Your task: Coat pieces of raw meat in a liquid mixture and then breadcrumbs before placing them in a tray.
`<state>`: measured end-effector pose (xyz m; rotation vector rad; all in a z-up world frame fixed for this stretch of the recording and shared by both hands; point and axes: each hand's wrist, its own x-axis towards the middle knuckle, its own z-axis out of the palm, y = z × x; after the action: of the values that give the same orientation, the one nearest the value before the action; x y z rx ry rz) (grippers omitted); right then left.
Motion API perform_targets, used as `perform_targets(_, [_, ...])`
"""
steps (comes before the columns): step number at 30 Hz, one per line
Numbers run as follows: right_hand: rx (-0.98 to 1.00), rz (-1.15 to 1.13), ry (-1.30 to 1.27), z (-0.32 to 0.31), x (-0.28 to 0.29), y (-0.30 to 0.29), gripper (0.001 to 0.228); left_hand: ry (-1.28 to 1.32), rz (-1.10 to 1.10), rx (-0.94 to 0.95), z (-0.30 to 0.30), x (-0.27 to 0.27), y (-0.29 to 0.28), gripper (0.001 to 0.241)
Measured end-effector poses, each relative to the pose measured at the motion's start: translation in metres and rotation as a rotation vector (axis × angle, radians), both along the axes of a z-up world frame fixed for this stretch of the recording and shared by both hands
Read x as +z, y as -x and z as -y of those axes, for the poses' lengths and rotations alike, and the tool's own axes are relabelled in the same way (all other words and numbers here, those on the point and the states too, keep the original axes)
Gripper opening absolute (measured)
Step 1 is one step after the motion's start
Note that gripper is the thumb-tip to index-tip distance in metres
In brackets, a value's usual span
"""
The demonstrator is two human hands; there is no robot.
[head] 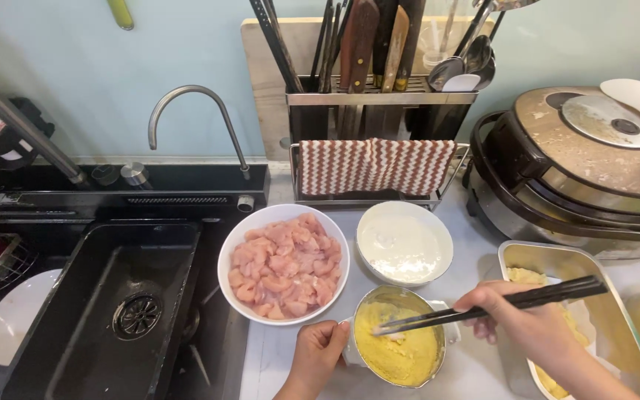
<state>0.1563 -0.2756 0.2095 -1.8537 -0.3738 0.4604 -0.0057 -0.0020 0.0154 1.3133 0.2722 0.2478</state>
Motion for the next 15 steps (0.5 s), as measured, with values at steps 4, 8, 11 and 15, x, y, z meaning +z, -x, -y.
perform_targets(4, [0.062, 0.048, -0.034, -0.014, 0.023, -0.002, 0.039, 0.012, -0.003, 0.007, 0.0, 0.001, 0.001, 0.042])
perform_targets(8, [0.001, 0.263, -0.067, -0.033, 0.066, -0.031, 0.06, 0.026, 0.007, -0.023, -0.002, -0.005, 0.0, 0.041])
perform_targets(11, [-0.061, 0.355, 0.014, -0.068, 0.092, -0.059, 0.073, 0.048, -0.007, -0.038, -0.002, -0.02, -0.003, 0.041])
perform_targets(15, [-0.048, 0.271, 0.381, -0.14, 0.103, -0.092, 0.082, 0.078, -0.045, -0.029, -0.003, -0.032, -0.006, 0.04])
